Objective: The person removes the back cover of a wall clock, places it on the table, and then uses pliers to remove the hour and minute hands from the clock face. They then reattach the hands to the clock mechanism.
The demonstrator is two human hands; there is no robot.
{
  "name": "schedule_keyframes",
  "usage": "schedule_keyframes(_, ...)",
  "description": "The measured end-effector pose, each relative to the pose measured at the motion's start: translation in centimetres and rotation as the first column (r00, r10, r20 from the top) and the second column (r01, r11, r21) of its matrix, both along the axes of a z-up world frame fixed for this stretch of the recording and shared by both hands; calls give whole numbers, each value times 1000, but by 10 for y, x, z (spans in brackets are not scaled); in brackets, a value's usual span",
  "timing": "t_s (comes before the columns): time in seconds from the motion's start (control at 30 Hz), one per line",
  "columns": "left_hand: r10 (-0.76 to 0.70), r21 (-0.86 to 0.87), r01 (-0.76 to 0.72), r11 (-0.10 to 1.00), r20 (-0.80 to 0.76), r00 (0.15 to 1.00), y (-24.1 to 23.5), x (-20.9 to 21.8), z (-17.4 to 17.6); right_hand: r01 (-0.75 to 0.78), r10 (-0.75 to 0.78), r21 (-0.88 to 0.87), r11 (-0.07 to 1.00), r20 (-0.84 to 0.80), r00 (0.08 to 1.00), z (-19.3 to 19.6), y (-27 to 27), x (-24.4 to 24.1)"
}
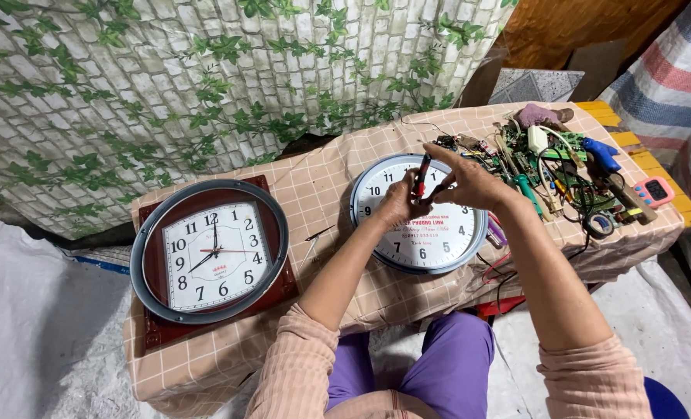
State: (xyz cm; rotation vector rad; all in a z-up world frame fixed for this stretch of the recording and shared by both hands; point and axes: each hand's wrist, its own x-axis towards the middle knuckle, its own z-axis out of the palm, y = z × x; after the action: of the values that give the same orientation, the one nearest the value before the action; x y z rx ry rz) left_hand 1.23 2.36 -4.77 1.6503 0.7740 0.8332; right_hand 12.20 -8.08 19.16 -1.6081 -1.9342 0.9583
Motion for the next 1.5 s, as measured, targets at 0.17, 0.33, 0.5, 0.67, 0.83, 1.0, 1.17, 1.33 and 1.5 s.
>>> schedule_keyframes(0.17, 1, 47, -1, 999, -4, 1000, -4, -22, 36, -18, 16, 36, 999, 56, 998, -21, 18, 13)
schedule_keyframes(0.33, -27, -24, 29, 999, 85, 996, -1, -21, 27, 29, -26, 88, 996, -35, 999, -39, 22, 19)
schedule_keyframes(0.5, -88, -99, 99, 990, 108, 990, -9, -19, 38, 91, -81, 56, 994, -161, 984, -43, 16, 14)
schedule_keyframes(0.67, -119, -102, 126, 987, 71, 990, -7, -26, 42, 158, -146, 28, 987, -258, 955, -68, 22, 20)
schedule_keyframes(0.83, -121, -25, 119, 993, -85, 989, -23, -42, 71, 231, -210, 57, 971, -249, 946, -68, 15, 19)
schedule_keyframes(1.0, -82, 16, 83, 996, -48, 995, -23, -58, 86, 336, -310, 206, 919, -148, 939, -65, 2, 6)
schedule_keyframes(1.17, -84, 32, 85, 996, -36, 996, -33, -51, 98, 435, -433, 319, 842, -81, 898, -74, -4, -10)
schedule_keyframes(1.33, -64, 67, 67, 996, -45, 997, -36, -43, 84, 546, -573, 345, 763, -30, 819, -61, -19, -48)
schedule_keyframes(1.5, -39, 59, 24, 998, 272, 961, -17, -23, 41, 633, -674, 395, 666, -45, 737, -76, -13, -56)
